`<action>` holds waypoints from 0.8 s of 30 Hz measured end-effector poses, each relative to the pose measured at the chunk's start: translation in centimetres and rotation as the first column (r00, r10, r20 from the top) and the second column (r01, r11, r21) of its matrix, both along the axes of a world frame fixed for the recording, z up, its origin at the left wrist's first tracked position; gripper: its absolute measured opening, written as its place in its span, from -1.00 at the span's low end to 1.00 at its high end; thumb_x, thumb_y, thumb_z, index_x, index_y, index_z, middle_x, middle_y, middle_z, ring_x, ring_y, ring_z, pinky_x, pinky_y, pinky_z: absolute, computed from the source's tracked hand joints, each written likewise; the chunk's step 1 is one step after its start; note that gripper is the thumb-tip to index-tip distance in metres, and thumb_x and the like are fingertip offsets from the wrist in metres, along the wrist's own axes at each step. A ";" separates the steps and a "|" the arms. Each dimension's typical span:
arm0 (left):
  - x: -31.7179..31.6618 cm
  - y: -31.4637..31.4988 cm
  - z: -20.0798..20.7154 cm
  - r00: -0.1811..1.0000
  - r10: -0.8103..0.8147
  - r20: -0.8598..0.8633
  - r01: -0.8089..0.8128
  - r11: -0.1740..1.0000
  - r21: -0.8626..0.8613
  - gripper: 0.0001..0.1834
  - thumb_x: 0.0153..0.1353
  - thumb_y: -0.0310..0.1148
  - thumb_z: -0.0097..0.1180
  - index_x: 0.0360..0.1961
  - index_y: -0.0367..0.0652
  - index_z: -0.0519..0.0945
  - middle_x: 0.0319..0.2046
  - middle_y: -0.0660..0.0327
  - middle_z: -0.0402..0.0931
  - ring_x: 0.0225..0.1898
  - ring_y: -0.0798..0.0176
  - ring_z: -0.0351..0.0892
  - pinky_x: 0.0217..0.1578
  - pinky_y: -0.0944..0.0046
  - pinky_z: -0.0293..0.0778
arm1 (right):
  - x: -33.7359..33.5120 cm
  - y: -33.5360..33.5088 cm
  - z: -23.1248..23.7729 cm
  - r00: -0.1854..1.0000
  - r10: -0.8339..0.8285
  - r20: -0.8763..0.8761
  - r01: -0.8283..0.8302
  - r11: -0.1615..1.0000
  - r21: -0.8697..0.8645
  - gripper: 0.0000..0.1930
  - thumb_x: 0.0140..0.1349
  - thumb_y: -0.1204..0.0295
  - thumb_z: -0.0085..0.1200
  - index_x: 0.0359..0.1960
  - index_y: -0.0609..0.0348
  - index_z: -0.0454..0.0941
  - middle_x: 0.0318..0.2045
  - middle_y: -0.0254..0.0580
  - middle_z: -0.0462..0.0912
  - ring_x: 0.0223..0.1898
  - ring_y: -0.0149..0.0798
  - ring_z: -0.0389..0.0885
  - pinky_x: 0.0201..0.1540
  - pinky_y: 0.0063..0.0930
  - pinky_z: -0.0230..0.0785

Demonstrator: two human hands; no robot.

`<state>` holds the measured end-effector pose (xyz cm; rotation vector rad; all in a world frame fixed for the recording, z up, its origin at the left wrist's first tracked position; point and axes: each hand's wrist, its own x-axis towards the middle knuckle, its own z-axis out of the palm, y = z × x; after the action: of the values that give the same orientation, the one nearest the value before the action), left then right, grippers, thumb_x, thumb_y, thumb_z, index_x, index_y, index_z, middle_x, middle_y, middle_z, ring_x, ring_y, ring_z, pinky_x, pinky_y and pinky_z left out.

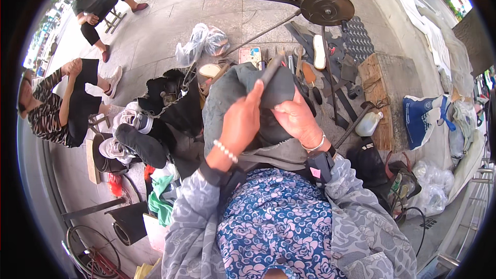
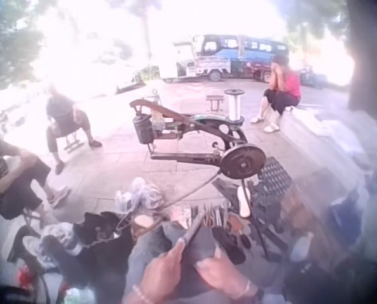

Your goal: The recorder is repairing a shoe by applying glue to a rubber sole component and attaching it to the shoe.

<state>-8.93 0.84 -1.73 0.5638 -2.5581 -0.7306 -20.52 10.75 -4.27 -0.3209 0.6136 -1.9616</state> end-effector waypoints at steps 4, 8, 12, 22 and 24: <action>-0.3 -0.6 0.9 0.984 0.057 -0.169 -0.043 0.995 0.086 -0.48 0.09 -0.56 -0.06 0.14 -0.14 0.32 -0.51 -0.06 0.45 -0.49 -0.16 0.47 -0.48 -0.01 0.38 | 0.0 0.1 0.7 0.996 -0.053 0.069 0.053 0.999 0.000 -0.26 -0.15 0.78 -0.25 0.21 0.09 0.14 0.01 -0.25 0.36 0.07 -0.27 0.35 0.13 -0.36 0.20; 2.8 2.6 1.2 1.000 -0.030 0.006 0.029 0.994 0.109 -0.49 0.12 -0.52 -0.05 0.15 -0.09 0.32 -0.52 -0.09 0.45 -0.49 -0.16 0.47 -0.48 -0.02 0.38 | 0.1 0.5 0.9 0.997 -0.037 0.062 0.034 0.998 0.053 -0.22 -0.14 0.78 -0.24 0.25 -0.01 0.07 0.03 -0.26 0.35 0.07 -0.27 0.34 0.13 -0.36 0.20; 0.0 0.4 -0.1 0.996 -0.022 -0.090 0.033 0.992 0.123 -0.53 0.13 -0.52 -0.06 0.13 -0.10 0.34 -0.52 -0.11 0.46 -0.50 -0.16 0.47 -0.48 -0.01 0.38 | -0.5 0.1 0.5 1.000 0.015 -0.021 -0.015 0.999 0.036 -0.18 -0.13 0.79 -0.24 0.28 -0.05 0.02 0.07 -0.29 0.33 0.09 -0.27 0.33 0.13 -0.37 0.20; 0.8 1.7 1.3 1.000 0.004 -0.012 -0.004 1.000 0.025 -0.45 0.09 -0.52 -0.05 0.18 -0.08 0.28 -0.49 -0.07 0.45 -0.54 -0.13 0.46 -0.49 0.00 0.40 | 0.8 0.3 -0.4 0.981 0.012 -0.196 0.017 0.989 0.148 -0.13 -0.15 0.82 -0.22 0.31 -0.02 -0.04 0.11 -0.28 0.29 0.11 -0.32 0.30 0.06 -0.48 0.25; -1.0 -0.7 0.9 0.992 0.075 -0.097 -0.075 0.997 0.006 -0.47 0.08 -0.51 -0.04 0.15 -0.13 0.31 -0.46 -0.07 0.47 -0.50 -0.12 0.48 -0.43 0.01 0.42 | 0.9 0.4 0.0 0.937 0.033 -0.347 0.024 0.987 0.160 -0.18 -0.15 0.79 -0.28 0.30 0.11 -0.01 0.15 -0.24 0.24 0.14 -0.37 0.24 0.13 -0.58 0.13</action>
<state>-9.93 0.11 -0.86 0.6069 -2.4331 -0.7174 -19.59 11.13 -4.30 -0.5756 0.9949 -1.8486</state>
